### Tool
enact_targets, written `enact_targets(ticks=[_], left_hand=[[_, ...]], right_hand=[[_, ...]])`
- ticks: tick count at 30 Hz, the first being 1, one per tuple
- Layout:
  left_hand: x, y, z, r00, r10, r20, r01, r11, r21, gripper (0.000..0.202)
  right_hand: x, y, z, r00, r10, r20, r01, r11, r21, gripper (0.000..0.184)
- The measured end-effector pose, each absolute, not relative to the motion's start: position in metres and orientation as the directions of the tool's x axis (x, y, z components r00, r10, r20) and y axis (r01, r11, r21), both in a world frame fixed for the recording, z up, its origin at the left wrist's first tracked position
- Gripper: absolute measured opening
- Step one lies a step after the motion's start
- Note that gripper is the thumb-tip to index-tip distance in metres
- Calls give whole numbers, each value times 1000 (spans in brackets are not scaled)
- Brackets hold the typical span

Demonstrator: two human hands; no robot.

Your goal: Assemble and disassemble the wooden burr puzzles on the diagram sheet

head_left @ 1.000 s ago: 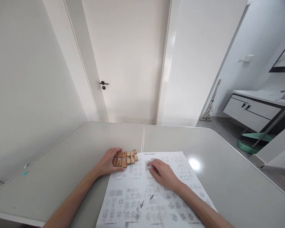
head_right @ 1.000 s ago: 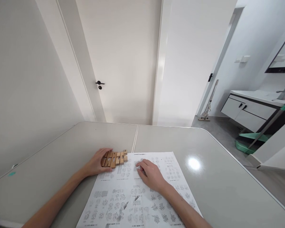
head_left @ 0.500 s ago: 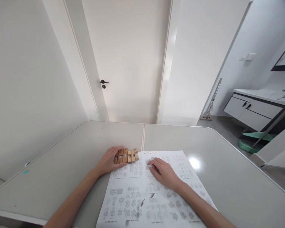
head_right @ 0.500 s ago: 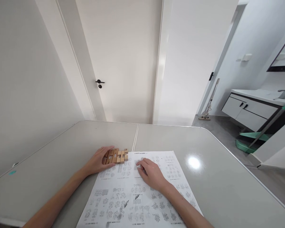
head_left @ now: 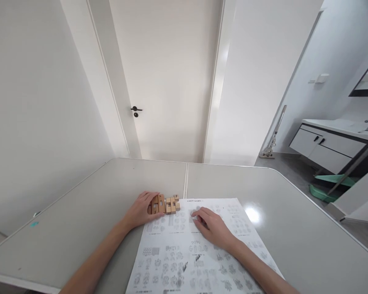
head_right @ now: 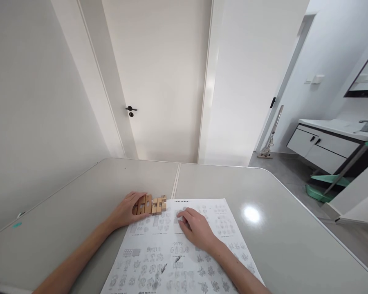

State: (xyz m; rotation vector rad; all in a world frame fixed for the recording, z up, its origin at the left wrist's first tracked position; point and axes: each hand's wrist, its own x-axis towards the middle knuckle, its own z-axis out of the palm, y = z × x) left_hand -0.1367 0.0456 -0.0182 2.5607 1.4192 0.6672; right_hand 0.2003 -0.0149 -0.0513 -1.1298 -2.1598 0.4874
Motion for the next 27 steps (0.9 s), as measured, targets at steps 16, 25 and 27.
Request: enact_targets(ticks=[16,25,27], left_hand=[[-145,50,-16,459,805,377,783,-566,257,71],[-142,44,-2,445,756,480,762,-601,241,72],[-133,39,5,447,730,517,742,-626,242,73]], right_hand=[[200,-15,-48,-419,836,355,579,547,-605,22],[201,-15,-46,-392,863,318,503,491,-711,23],[200,-13,-44,-349,902,255,379,385,-842,25]])
